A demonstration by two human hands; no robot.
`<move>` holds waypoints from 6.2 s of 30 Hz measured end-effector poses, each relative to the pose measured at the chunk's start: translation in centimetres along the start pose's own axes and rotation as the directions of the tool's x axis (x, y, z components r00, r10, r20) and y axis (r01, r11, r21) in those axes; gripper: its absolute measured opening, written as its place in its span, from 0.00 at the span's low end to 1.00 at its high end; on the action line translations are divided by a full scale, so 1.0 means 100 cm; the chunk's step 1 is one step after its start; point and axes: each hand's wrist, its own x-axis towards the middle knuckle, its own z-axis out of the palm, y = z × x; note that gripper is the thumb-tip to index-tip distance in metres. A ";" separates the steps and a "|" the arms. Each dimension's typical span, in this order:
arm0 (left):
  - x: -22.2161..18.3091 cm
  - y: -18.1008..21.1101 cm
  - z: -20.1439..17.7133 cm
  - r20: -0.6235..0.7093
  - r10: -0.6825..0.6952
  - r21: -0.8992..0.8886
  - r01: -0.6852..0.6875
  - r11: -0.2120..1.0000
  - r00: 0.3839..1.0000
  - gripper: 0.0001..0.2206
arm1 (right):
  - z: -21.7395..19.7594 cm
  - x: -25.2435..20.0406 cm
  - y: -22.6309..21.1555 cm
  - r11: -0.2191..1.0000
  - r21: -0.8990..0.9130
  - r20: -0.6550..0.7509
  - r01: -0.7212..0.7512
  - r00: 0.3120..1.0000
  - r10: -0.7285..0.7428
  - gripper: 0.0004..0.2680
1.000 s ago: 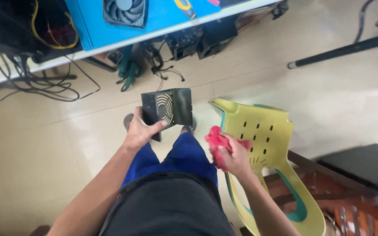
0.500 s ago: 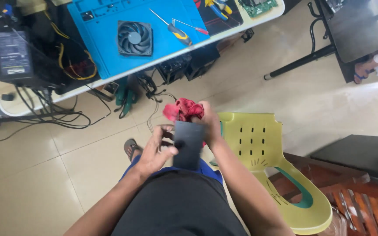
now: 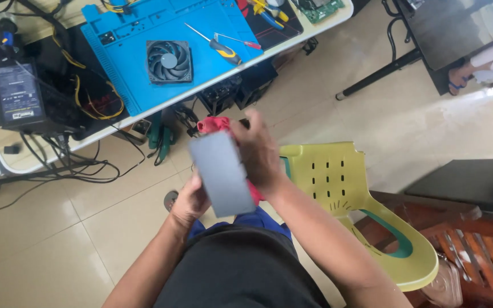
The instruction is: Disassembling a computer power supply unit to remove the fan and clean the internal casing.
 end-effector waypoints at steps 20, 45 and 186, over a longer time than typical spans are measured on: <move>-0.029 0.149 0.169 0.190 -0.040 0.834 -0.139 0.534 0.981 0.80 | 0.085 -0.021 0.046 0.939 0.328 0.067 0.098 0.990 -0.127 0.23; 0.028 0.078 0.076 -0.216 0.445 0.836 -0.071 0.544 0.869 0.18 | 0.050 -0.058 0.043 0.886 0.368 0.412 0.282 0.805 -0.428 0.06; -0.175 -0.069 0.036 -0.567 0.450 0.604 -0.023 0.797 0.690 0.17 | 0.102 -0.222 0.110 0.897 0.075 0.434 0.435 0.796 -0.422 0.07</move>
